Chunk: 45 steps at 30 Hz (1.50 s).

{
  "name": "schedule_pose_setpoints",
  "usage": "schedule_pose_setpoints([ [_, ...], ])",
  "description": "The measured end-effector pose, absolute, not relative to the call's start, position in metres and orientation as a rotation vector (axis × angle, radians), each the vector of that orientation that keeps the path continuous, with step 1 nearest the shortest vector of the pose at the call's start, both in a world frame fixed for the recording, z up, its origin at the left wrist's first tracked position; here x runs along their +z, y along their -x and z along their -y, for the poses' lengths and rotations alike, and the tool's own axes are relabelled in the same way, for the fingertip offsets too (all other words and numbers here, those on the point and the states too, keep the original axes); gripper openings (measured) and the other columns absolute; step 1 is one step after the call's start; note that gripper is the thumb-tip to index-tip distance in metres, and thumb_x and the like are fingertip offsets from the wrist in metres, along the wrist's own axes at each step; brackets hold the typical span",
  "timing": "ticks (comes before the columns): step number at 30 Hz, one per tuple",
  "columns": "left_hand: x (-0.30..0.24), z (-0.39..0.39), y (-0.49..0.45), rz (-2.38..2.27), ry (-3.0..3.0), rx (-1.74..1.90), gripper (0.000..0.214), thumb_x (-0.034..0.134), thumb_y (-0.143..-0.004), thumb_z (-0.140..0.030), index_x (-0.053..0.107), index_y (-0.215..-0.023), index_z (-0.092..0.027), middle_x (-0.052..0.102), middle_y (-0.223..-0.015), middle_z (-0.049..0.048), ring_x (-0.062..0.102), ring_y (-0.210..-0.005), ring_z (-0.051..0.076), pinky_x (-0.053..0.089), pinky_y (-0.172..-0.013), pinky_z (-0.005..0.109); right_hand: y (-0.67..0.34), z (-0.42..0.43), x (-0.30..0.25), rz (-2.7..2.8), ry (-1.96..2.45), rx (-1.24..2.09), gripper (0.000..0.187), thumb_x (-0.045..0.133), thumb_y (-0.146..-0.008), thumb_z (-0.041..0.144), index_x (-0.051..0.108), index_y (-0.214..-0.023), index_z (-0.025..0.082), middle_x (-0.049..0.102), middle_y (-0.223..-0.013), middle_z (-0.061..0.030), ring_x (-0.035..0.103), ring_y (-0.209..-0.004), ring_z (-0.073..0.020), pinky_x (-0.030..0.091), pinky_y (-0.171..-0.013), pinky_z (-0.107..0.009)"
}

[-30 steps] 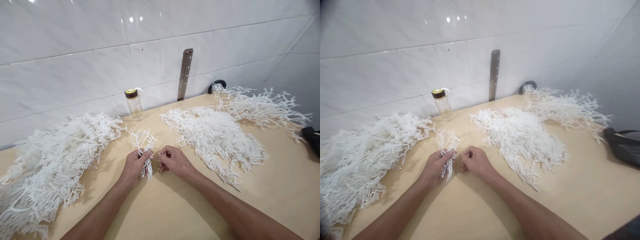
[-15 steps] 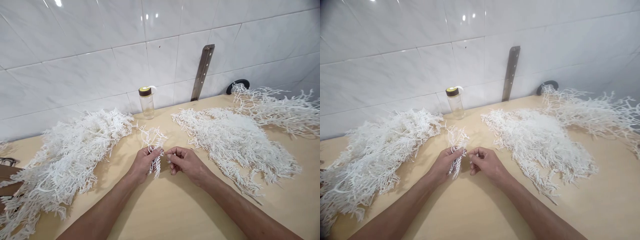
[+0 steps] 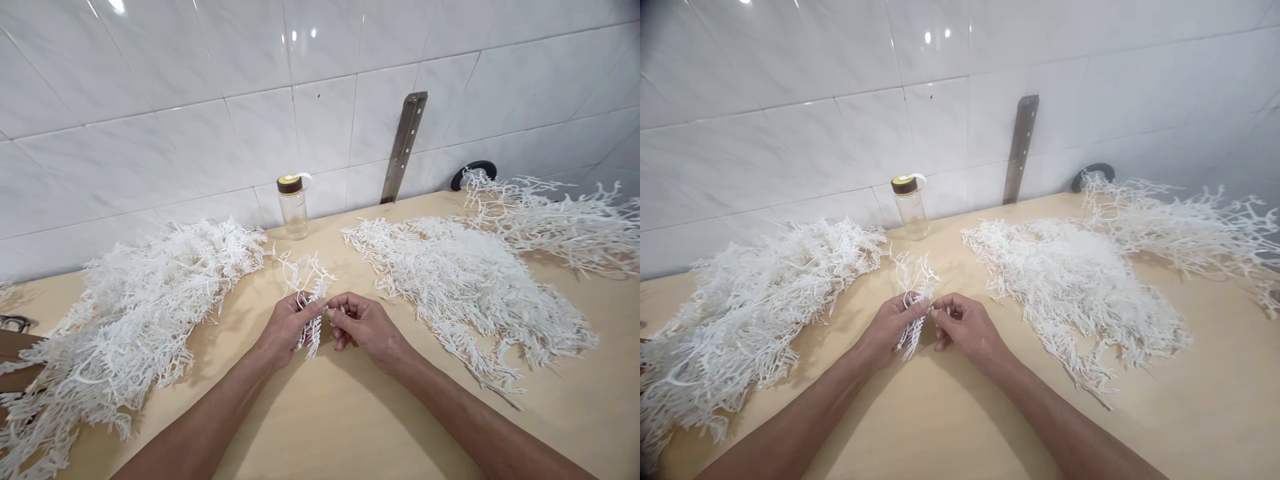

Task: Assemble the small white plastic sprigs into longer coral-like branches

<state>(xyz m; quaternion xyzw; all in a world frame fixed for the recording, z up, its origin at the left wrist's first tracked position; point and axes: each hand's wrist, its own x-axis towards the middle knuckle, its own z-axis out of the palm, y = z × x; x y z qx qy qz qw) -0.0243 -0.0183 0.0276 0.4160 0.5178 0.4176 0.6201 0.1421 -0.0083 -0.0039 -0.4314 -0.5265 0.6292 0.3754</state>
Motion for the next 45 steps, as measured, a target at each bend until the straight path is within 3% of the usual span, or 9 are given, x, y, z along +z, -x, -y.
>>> schedule_pose_setpoints([
  [6,0.028,0.017,0.026,-1.185,-0.948,0.952,0.046,0.080,-0.068,-0.053,0.049,-0.068,-0.018,0.043,-0.048,-0.0071,0.037,-0.041,0.006,0.027,-0.040,0.020,-0.141,0.009,-0.001,1.382,1.097,1.618,0.031,0.066,-0.085,0.049,0.062,-0.087,0.018,0.062,-0.062,0.0037,0.065,-0.049,-0.0124,0.045,-0.046,-0.021],
  [12,0.024,0.016,0.029,-1.142,-0.950,0.942,0.043,0.078,-0.070,-0.052,0.054,-0.070,-0.017,0.051,-0.055,-0.0035,0.040,-0.045,0.007,0.031,-0.045,0.022,-0.141,0.009,-0.002,1.393,1.140,1.625,0.031,0.061,-0.089,0.047,0.057,-0.081,0.018,0.064,-0.061,0.0035,0.065,-0.047,-0.0118,0.044,-0.046,-0.020],
  [21,0.028,0.020,0.022,-1.229,-0.967,0.975,0.040,0.081,-0.065,-0.046,0.054,-0.065,-0.016,0.051,-0.053,-0.0023,0.045,-0.048,0.010,0.033,-0.048,0.023,-0.142,0.010,-0.003,1.467,1.177,1.550,0.029,0.060,-0.089,0.047,0.061,-0.088,0.018,0.065,-0.061,0.0024,0.067,-0.048,-0.0141,0.050,-0.048,-0.022],
  [27,0.028,0.024,0.016,-1.399,-1.107,1.004,0.033,0.075,-0.069,-0.041,0.054,-0.061,-0.016,0.050,-0.053,-0.0022,0.045,-0.049,0.011,0.032,-0.047,0.022,-0.140,0.014,-0.002,1.506,1.232,1.466,0.018,0.062,-0.085,0.037,0.061,-0.086,0.019,0.064,-0.058,0.0024,0.066,-0.047,-0.0152,0.055,-0.048,-0.025],
  [36,0.017,0.023,0.016,-1.403,-1.273,1.069,0.031,0.068,-0.076,-0.043,0.055,-0.065,-0.017,0.053,-0.062,-0.0012,0.048,-0.059,0.013,0.036,-0.056,0.025,-0.134,0.013,0.006,1.488,1.380,1.493,0.007,0.056,-0.081,0.022,0.055,-0.075,0.020,0.067,-0.057,0.0010,0.067,-0.045,-0.0161,0.052,-0.044,-0.023],
  [41,0.019,0.021,0.019,-1.319,-1.075,1.099,0.041,0.074,-0.071,-0.049,0.049,-0.064,-0.018,0.044,-0.055,-0.0051,0.039,-0.049,0.009,0.030,-0.048,0.023,-0.144,0.007,0.002,1.419,1.402,1.465,0.008,0.055,-0.081,0.022,0.052,-0.074,0.020,0.067,-0.055,0.0011,0.067,-0.045,-0.0156,0.049,-0.045,-0.023],
  [45,0.020,0.016,0.025,-1.193,-0.932,1.019,0.044,0.079,-0.065,-0.054,0.057,-0.065,-0.015,0.047,-0.050,-0.0045,0.038,-0.041,0.007,0.026,-0.042,0.023,-0.171,-0.002,0.015,1.468,1.459,1.250,0.010,0.060,-0.081,0.028,0.055,-0.078,0.021,0.067,-0.057,-0.0003,0.067,-0.047,-0.0181,0.052,-0.050,-0.028],
])
